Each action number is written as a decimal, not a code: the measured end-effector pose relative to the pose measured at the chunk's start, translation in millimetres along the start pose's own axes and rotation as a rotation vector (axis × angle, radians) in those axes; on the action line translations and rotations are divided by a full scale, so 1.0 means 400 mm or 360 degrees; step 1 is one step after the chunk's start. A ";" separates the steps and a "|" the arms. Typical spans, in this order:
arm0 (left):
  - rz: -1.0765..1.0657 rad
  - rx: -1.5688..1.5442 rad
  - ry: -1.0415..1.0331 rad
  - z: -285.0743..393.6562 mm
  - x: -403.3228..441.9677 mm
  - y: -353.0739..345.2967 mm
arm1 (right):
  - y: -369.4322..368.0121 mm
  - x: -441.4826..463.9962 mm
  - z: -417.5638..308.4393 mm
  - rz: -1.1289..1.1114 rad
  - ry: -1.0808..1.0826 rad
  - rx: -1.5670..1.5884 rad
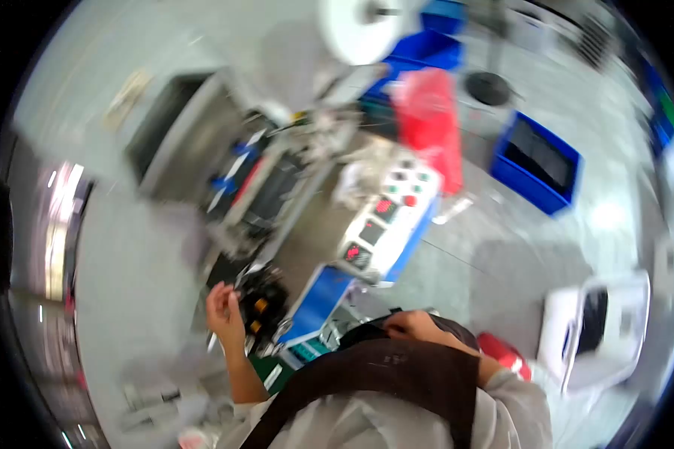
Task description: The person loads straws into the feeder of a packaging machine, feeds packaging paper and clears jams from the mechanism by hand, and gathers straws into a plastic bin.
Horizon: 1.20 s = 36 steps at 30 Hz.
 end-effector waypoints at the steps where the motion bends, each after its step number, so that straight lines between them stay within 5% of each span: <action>1: -0.0143 -0.0048 -0.0037 0.016 -0.015 -0.078 | 0.031 -0.025 0.002 0.0088 0.0134 -0.0015; 13: -0.1788 -0.0335 -0.0017 0.172 -0.358 -0.941 | 0.346 -0.373 0.185 0.1103 -0.0286 -0.0112; 21: -0.2494 -0.0589 -0.0194 0.383 -0.587 -1.476 | 0.539 -0.758 0.330 0.1948 -0.1114 -0.0050; 30: -0.3054 -0.0667 -0.0417 0.757 -0.916 -1.823 | 0.435 -1.068 0.530 0.2942 -0.1584 0.0708; 32: -0.3353 -0.0528 -0.0274 0.785 -1.043 -1.858 | 0.373 -1.116 0.607 0.3232 -0.1530 0.0975; 36: -0.3600 -0.0300 -0.0585 0.857 -1.289 -1.922 | 0.305 -1.271 0.779 0.3697 -0.1423 0.1519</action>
Point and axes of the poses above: each hand's wrist, its own x-axis towards the middle knuckle, its own y-axis out of the back of the hand, z = x × y, the point moved 10 cm from there along x, towards the middle knuckle
